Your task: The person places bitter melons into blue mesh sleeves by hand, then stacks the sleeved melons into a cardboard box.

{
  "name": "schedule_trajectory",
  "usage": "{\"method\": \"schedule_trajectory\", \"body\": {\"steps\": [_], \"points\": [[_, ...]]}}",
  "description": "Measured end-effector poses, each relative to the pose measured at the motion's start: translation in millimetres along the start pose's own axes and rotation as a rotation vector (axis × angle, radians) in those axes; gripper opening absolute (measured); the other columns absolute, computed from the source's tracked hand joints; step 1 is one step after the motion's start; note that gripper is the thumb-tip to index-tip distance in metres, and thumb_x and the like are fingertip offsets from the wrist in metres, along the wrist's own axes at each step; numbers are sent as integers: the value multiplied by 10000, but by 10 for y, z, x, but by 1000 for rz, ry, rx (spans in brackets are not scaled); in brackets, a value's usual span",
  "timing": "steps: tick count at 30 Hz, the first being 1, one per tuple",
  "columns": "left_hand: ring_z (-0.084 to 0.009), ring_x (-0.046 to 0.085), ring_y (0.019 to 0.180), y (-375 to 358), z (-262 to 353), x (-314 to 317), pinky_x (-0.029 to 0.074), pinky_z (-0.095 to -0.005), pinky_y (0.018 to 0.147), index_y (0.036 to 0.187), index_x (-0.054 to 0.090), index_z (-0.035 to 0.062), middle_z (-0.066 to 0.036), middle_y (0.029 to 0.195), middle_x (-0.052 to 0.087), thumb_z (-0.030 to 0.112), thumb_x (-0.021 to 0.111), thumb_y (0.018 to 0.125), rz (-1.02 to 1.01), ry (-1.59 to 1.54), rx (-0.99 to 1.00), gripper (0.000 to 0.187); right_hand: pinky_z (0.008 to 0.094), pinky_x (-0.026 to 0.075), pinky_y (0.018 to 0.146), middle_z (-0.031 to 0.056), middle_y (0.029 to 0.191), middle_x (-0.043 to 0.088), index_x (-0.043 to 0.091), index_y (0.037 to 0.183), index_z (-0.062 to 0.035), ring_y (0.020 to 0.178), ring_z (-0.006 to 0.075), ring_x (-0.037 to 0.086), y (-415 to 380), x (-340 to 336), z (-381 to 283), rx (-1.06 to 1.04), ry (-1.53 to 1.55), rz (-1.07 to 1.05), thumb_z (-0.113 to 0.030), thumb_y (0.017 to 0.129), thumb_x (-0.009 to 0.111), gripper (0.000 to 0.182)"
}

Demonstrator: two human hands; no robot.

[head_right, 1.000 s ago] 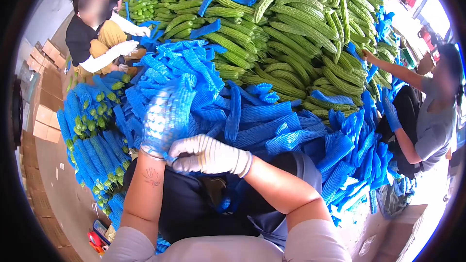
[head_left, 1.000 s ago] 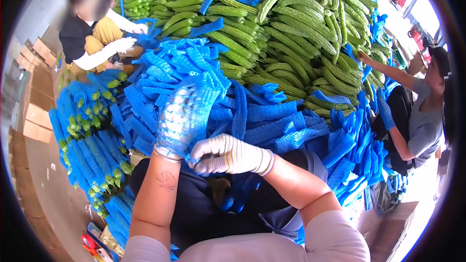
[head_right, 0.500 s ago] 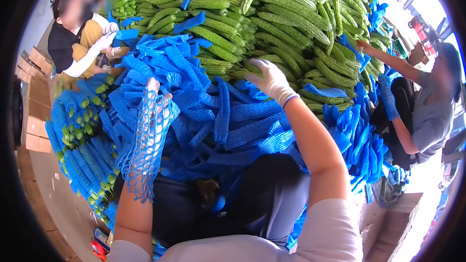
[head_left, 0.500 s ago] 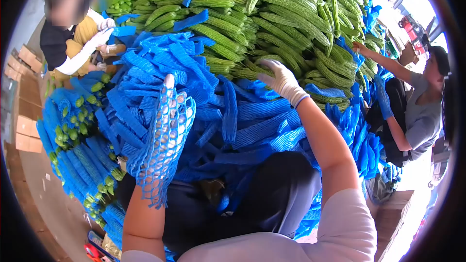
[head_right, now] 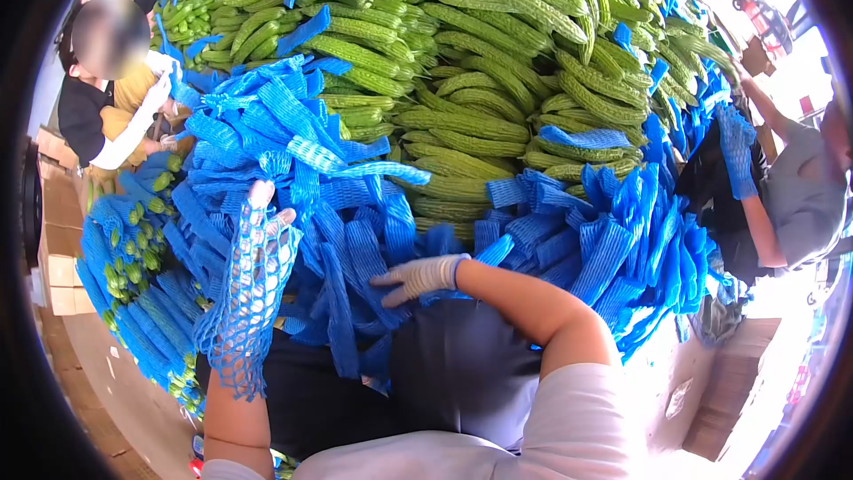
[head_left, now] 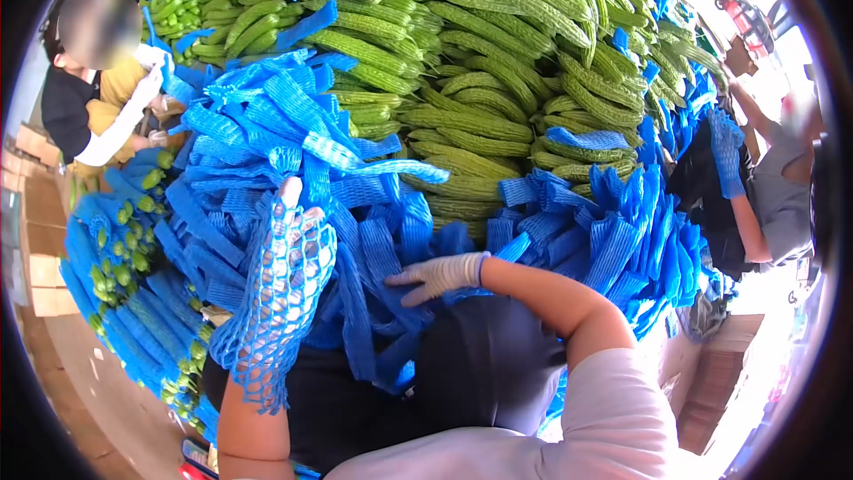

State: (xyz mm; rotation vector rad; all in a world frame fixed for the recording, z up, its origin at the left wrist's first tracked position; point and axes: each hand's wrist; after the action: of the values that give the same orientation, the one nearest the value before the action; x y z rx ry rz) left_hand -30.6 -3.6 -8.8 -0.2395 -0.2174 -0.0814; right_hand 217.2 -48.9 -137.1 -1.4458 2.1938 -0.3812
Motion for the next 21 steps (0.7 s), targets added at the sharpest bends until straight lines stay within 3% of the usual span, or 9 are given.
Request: {"method": "schedule_trajectory", "body": {"steps": [2,4,5,6,9,12,15,20,21], "points": [[-102,572,780,-13,-85,-55,532,-253,701,1429,351,174,-65,1092,541,316,484,971,-42,91,105,497,350,438,982,150,1195,607,560,1272,-73,1100,283,582,-125,-392,-182,-47,23,213,-348,905,597,460],[-100,580,755,-41,-120,-104,546,-254,681,1422,362,184,-63,1069,548,290,478,977,-71,186,213,472,383,501,847,132,1084,657,641,1094,-68,994,312,618,-80,-753,258,-414,-497,766,-305,875,589,327],[-144,572,979,-82,30,-67,487,-259,826,1434,296,45,-92,1369,440,-46,508,888,-178,-381,-1,594,394,505,823,139,997,673,654,1051,-87,944,326,633,-228,-904,-46,-17,-180,1005,-273,865,578,274],[-144,572,979,-107,103,-6,487,-259,826,1434,296,45,-92,1369,440,-46,508,888,-175,-381,6,594,404,507,806,160,951,672,660,1015,-99,924,333,641,-311,-1025,-14,156,-234,1140,-255,860,575,235],[-141,575,965,-110,213,113,499,-266,821,1434,293,42,-95,1352,455,-50,537,874,21,-30,-65,617,428,497,830,155,1064,646,602,1075,-69,991,319,635,-460,-975,433,792,-604,636,-161,811,561,282],[-145,576,983,-47,303,115,502,-275,828,1428,301,43,-99,1339,464,-36,557,868,42,-152,-133,621,411,430,930,131,1160,569,607,1081,-95,1096,281,563,-396,-709,675,848,-905,714,-247,729,671,389],[-149,578,1002,-36,393,90,506,-284,835,1422,310,45,-104,1325,473,-22,578,862,66,-278,-198,624,402,435,912,135,1121,576,601,1097,-104,1086,275,554,-666,-778,193,823,-809,705,-284,691,718,460],[-155,580,1026,-11,424,39,511,-297,845,1415,321,47,-110,1307,485,-3,605,855,65,-484,-254,630,428,437,906,154,1039,580,573,1112,-51,1003,352,551,-1284,-876,-184,315,-550,1389,-216,574,798,606],[-180,575,1068,48,216,-46,512,-310,861,1406,336,63,-111,1292,495,40,637,846,-23,259,340,636,429,435,913,155,1057,588,561,1129,-56,1003,364,552,-1388,-937,-233,269,-582,1405,-171,557,802,632]]}}
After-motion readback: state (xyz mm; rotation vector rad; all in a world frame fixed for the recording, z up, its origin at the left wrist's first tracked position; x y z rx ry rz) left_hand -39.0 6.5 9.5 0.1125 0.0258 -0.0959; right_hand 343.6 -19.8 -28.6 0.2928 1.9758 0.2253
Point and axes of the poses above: each hand's wrist, its own y-axis towards the middle knuckle, its own x-axis out of the palm, z = x × y
